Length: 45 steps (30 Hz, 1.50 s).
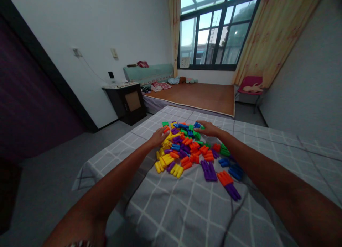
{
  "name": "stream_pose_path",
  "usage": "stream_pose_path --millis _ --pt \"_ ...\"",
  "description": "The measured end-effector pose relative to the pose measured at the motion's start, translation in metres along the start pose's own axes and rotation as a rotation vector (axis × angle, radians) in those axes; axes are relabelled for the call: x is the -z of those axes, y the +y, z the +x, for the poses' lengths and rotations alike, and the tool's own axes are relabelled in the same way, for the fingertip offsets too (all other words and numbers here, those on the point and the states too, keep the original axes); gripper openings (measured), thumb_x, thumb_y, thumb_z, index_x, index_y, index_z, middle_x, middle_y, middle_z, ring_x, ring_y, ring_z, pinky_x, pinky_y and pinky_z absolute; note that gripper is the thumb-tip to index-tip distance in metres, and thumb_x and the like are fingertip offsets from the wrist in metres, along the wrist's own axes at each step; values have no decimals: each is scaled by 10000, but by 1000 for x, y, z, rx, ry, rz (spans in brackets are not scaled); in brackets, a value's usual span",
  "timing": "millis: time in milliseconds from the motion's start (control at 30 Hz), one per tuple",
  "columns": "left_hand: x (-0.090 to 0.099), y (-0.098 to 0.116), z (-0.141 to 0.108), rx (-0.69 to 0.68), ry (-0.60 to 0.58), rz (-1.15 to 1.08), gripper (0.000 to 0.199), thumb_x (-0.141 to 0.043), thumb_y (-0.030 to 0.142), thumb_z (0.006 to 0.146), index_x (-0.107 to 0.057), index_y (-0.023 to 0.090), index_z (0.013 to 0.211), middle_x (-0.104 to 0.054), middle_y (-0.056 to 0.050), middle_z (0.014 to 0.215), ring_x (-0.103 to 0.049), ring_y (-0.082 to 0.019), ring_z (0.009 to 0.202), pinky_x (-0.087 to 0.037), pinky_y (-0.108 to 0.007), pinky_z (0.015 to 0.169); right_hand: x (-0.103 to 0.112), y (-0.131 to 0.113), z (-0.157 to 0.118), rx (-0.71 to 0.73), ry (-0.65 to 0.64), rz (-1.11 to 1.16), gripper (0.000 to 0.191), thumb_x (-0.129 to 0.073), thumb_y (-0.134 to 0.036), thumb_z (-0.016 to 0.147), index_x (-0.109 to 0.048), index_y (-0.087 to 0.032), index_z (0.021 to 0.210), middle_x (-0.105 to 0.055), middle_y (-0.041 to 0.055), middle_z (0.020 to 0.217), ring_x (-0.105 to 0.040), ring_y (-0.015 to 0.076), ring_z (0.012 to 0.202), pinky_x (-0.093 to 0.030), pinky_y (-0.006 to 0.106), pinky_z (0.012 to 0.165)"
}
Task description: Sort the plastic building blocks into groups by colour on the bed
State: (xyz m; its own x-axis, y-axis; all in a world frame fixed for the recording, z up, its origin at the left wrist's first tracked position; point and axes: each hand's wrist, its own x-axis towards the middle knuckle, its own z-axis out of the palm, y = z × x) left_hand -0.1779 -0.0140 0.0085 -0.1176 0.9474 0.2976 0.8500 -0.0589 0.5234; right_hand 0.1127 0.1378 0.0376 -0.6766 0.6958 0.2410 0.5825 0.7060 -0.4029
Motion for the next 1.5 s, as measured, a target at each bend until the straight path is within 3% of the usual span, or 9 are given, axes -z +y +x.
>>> stream_pose_path --millis 200,367,567,767,967,1167,1333,1433,1500 --pt "-30 38 -5 -157 -114 -188 594 -294 552 963 -500 185 1382 -412 -104 1506 -300 -238 1430 -227 -437 1193 -44 -27 -5 185 -10 156 553 -539 -528 876 -561 -215 1331 -593 96 1348 -547 276 1235 -428 449 1040" --pt "17 51 -27 -197 -198 -164 648 -308 623 938 -468 210 1411 -392 -103 1520 -248 -256 1453 -196 -448 1198 -9 -50 -33 313 139 133 446 -463 -480 926 -622 -222 1253 -642 108 1270 -567 273 1197 -413 477 1043" --pt "66 37 -98 -260 -511 76 834 -637 623 769 -368 278 1479 -243 -125 1585 -294 -336 1425 -323 -454 1132 68 30 -138 111 -218 -63 764 -687 -600 718 -528 -270 1388 -550 113 1388 -530 348 1237 -428 510 1033" --pt "35 54 -92 -311 -434 96 736 -701 490 755 -462 293 1423 -331 -119 1542 -387 -334 1364 -347 -464 1112 57 58 -200 -34 -321 -29 1040 -837 -520 523 -446 -283 1457 -369 134 1524 -422 392 1331 -402 502 1063" --pt "2 94 -79 -292 -398 -150 630 -632 412 816 -482 238 1403 -532 -104 1407 -541 -267 1221 -471 -382 993 20 16 -147 123 -120 217 740 -768 -498 653 -580 -260 1329 -549 106 1375 -535 336 1214 -455 473 994" --pt "54 80 -38 -151 -770 -215 405 -667 511 758 -724 237 1051 -743 -57 1035 -691 -213 852 -509 -257 687 2 -45 -71 48 -44 276 648 -778 -375 689 -597 -202 1287 -662 89 1169 -641 251 938 -526 374 814" --pt "64 25 19 245 -276 -189 410 -506 500 846 -693 138 895 -736 -91 904 -675 -186 707 -428 -245 547 -15 -103 -29 152 -99 288 756 -790 -364 698 -510 -223 1385 -622 93 1279 -618 272 1061 -494 389 899" --pt "42 2 41 210 32 -60 407 -431 453 890 -680 134 922 -722 -111 983 -654 -229 912 -479 -314 734 -12 -109 -13 269 -159 378 680 -663 -491 813 -459 -276 1425 -577 57 1360 -605 247 1115 -482 375 936" --pt "29 -8 51 155 80 -18 395 -423 450 898 -676 149 943 -708 -107 1044 -605 -245 1052 -461 -345 867 0 -88 -7 262 -123 387 529 -469 -553 921 -525 -280 1371 -592 32 1347 -588 240 1154 -463 375 972"
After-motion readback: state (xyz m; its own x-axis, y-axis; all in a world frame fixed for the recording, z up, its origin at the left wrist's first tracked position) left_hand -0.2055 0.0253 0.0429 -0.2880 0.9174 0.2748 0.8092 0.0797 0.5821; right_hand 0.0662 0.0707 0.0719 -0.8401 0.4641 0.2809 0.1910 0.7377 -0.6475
